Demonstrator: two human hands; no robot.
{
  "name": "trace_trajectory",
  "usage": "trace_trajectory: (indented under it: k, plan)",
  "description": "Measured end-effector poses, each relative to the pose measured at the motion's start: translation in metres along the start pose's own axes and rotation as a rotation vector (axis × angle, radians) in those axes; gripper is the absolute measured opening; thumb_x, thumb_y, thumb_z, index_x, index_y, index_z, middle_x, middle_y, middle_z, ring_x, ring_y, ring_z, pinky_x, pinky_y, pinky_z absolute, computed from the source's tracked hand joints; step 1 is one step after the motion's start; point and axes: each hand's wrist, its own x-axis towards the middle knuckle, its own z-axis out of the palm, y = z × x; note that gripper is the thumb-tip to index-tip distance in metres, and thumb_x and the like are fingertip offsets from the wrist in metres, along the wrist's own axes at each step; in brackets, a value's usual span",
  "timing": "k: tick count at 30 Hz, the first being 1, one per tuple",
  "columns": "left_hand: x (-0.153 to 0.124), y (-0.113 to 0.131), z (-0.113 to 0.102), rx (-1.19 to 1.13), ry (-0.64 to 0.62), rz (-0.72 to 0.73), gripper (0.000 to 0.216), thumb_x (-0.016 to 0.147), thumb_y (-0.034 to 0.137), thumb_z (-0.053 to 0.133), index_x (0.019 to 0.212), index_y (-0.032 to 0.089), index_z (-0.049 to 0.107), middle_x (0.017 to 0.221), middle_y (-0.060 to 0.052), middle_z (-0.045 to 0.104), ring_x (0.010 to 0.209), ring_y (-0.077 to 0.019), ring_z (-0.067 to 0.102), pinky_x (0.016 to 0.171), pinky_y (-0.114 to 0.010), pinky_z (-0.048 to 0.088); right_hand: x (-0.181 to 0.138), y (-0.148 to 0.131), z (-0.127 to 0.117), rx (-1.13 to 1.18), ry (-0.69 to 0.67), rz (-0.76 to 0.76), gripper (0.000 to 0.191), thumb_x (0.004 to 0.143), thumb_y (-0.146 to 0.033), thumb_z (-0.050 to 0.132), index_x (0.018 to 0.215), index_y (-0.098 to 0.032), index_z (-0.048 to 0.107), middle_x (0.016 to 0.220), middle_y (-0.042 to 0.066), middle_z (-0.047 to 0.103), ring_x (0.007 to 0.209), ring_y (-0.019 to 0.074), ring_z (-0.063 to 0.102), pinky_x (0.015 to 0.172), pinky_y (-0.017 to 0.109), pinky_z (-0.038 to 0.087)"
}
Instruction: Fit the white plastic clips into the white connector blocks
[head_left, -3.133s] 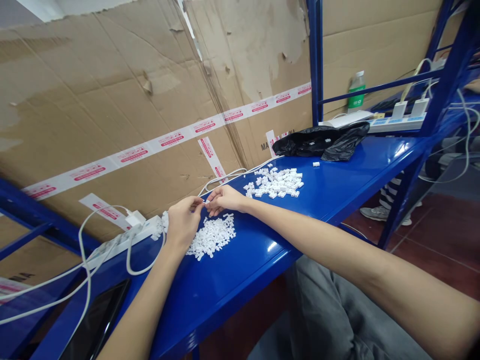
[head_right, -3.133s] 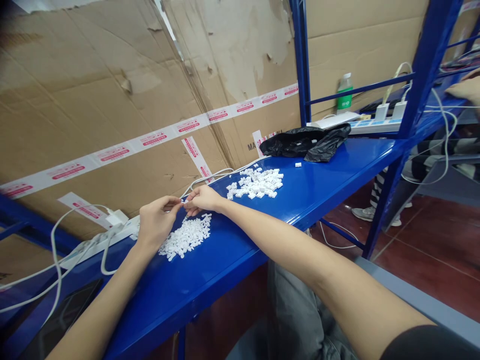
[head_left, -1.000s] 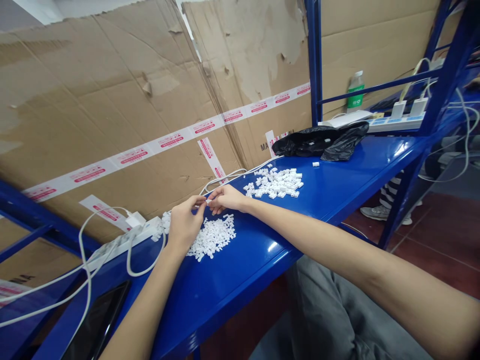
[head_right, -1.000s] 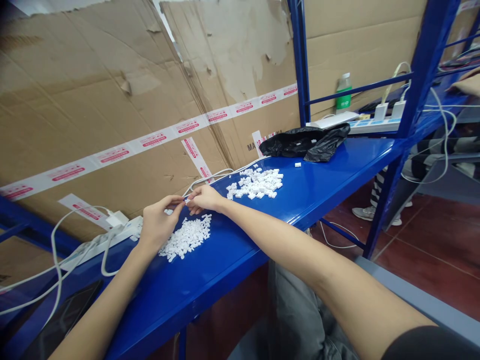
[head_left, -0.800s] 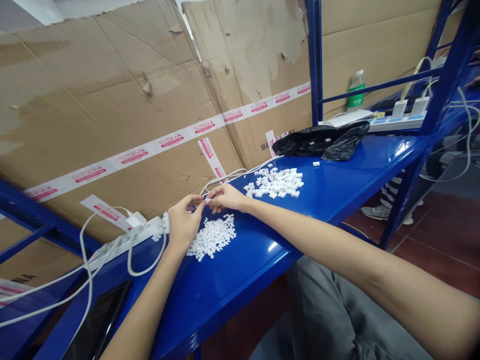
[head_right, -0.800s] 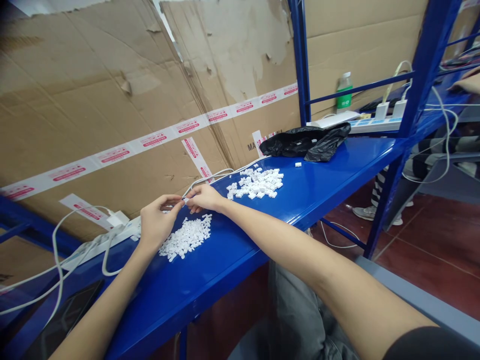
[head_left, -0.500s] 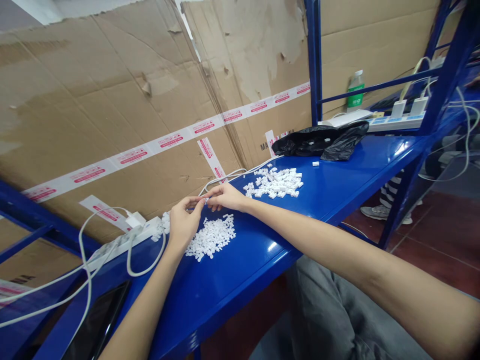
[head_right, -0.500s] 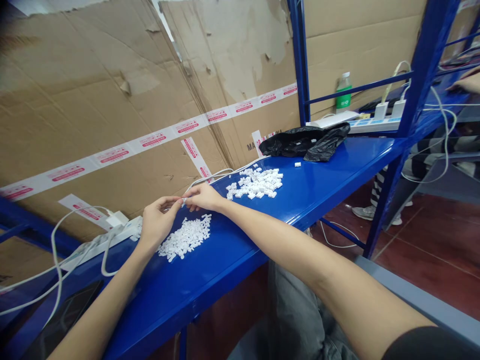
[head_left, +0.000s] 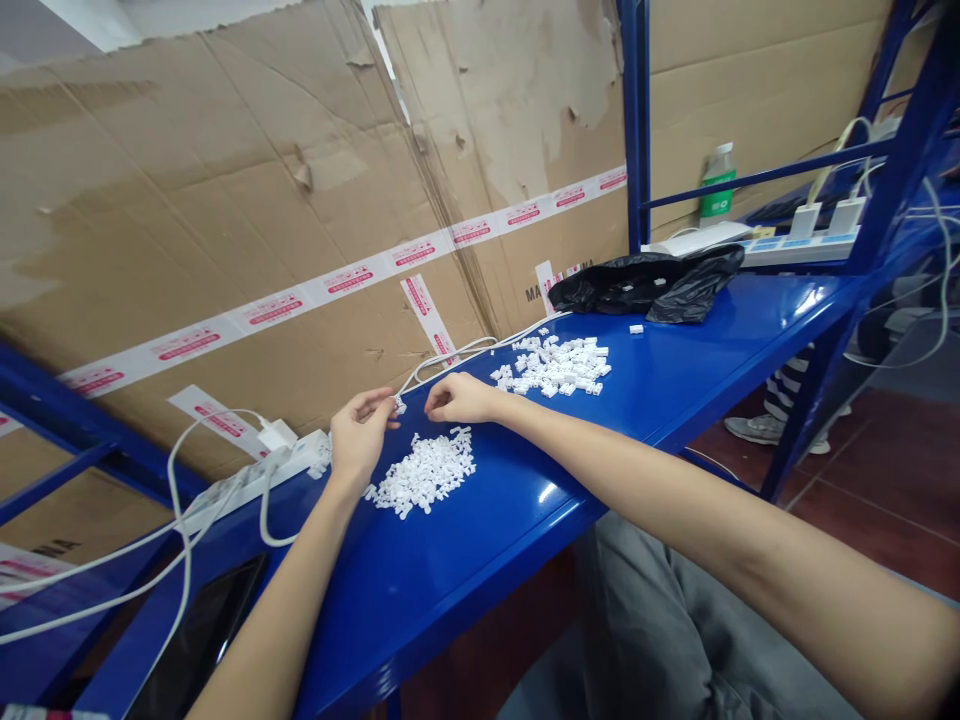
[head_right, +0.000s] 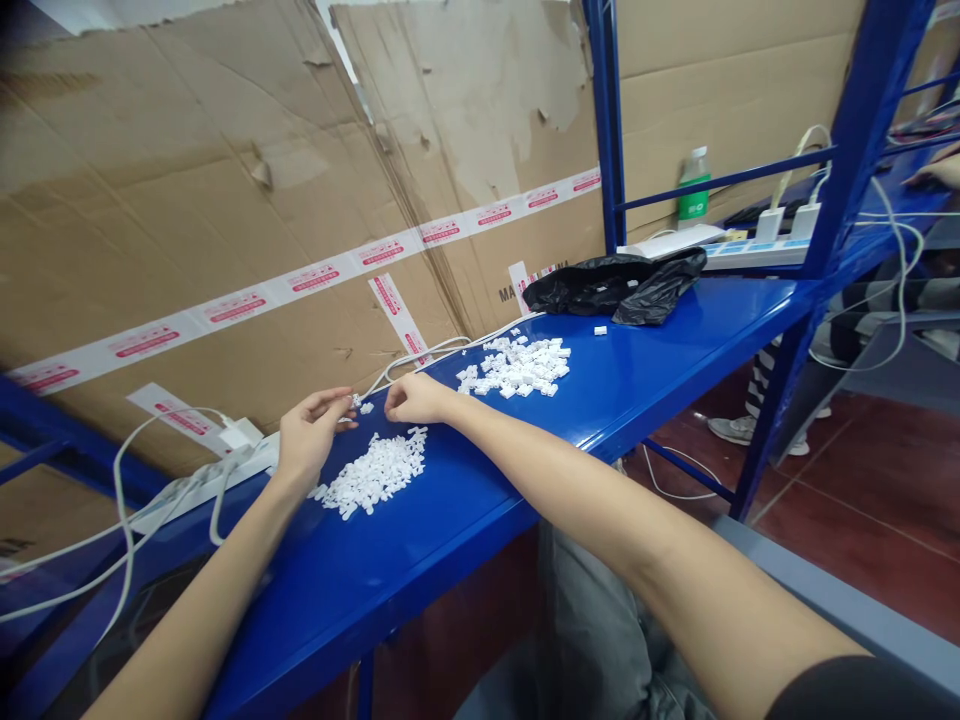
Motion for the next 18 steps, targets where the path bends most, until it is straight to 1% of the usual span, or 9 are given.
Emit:
trace_trajectory:
  k: [2, 4, 7, 9, 11, 15, 18]
  plan:
    - [0.002, -0.001, -0.003, -0.012, 0.033, -0.036, 0.041, 0.062, 0.037, 0.078, 0.092, 0.01, 0.073, 0.077, -0.006, 0.069, 0.068, -0.0168, 0.065, 0.058, -0.027, 0.057, 0.0, -0.001, 0.003, -0.063, -0.051, -0.048, 0.014, 0.081, -0.01, 0.073, 0.092, -0.012, 0.08, 0.074, 0.001, 0.071, 0.069, 0.012, 0.062, 0.071, 0.023, 0.047]
    - [0.003, -0.001, -0.004, -0.023, 0.037, -0.073, 0.039, 0.061, 0.036, 0.078, 0.089, 0.01, 0.073, 0.076, -0.005, 0.069, 0.067, -0.0157, 0.064, 0.058, -0.026, 0.057, 0.001, -0.002, 0.007, -0.122, -0.082, -0.106, 0.021, 0.084, -0.01, 0.07, 0.103, -0.014, 0.081, 0.081, 0.002, 0.071, 0.072, 0.0128, 0.061, 0.075, 0.024, 0.047]
    - [0.003, -0.001, -0.004, -0.007, 0.002, -0.109, 0.035, 0.063, 0.035, 0.077, 0.088, 0.01, 0.074, 0.08, -0.007, 0.071, 0.067, -0.0152, 0.064, 0.058, -0.026, 0.058, 0.004, -0.003, 0.015, -0.205, -0.115, -0.199, 0.026, 0.087, -0.008, 0.068, 0.107, -0.017, 0.081, 0.09, 0.005, 0.068, 0.085, 0.016, 0.059, 0.085, 0.027, 0.046]
    - [0.003, -0.001, -0.003, 0.027, -0.02, -0.127, 0.031, 0.065, 0.033, 0.076, 0.086, 0.01, 0.074, 0.081, -0.008, 0.072, 0.067, -0.0156, 0.065, 0.058, -0.027, 0.058, 0.007, -0.003, 0.018, -0.255, -0.147, -0.247, 0.026, 0.087, -0.007, 0.068, 0.105, -0.019, 0.082, 0.091, 0.006, 0.066, 0.088, 0.0174, 0.058, 0.088, 0.028, 0.045]
    - [0.002, -0.001, -0.003, 0.059, -0.033, -0.143, 0.027, 0.067, 0.031, 0.075, 0.085, 0.01, 0.075, 0.08, -0.008, 0.073, 0.067, -0.0161, 0.066, 0.059, -0.027, 0.059, 0.009, -0.003, 0.021, -0.297, -0.176, -0.278, 0.025, 0.086, -0.006, 0.068, 0.1, -0.019, 0.083, 0.09, 0.007, 0.065, 0.086, 0.0178, 0.058, 0.086, 0.028, 0.045]
    - [0.001, -0.002, -0.004, 0.081, -0.031, -0.153, 0.025, 0.068, 0.028, 0.074, 0.086, 0.01, 0.074, 0.077, -0.008, 0.073, 0.065, -0.0154, 0.066, 0.06, -0.027, 0.059, 0.013, -0.003, 0.024, -0.352, -0.195, -0.295, 0.021, 0.084, -0.004, 0.068, 0.09, -0.016, 0.083, 0.088, 0.007, 0.067, 0.08, 0.0174, 0.059, 0.077, 0.027, 0.045]
    - [0.001, -0.003, -0.004, 0.045, -0.034, -0.14, 0.032, 0.063, 0.027, 0.077, 0.089, 0.01, 0.073, 0.074, -0.005, 0.071, 0.063, -0.0148, 0.066, 0.06, -0.027, 0.059, 0.013, -0.004, 0.024, -0.367, -0.181, -0.278, 0.02, 0.08, 0.0, 0.067, 0.077, -0.015, 0.08, 0.08, 0.006, 0.069, 0.076, 0.0171, 0.059, 0.07, 0.027, 0.043]
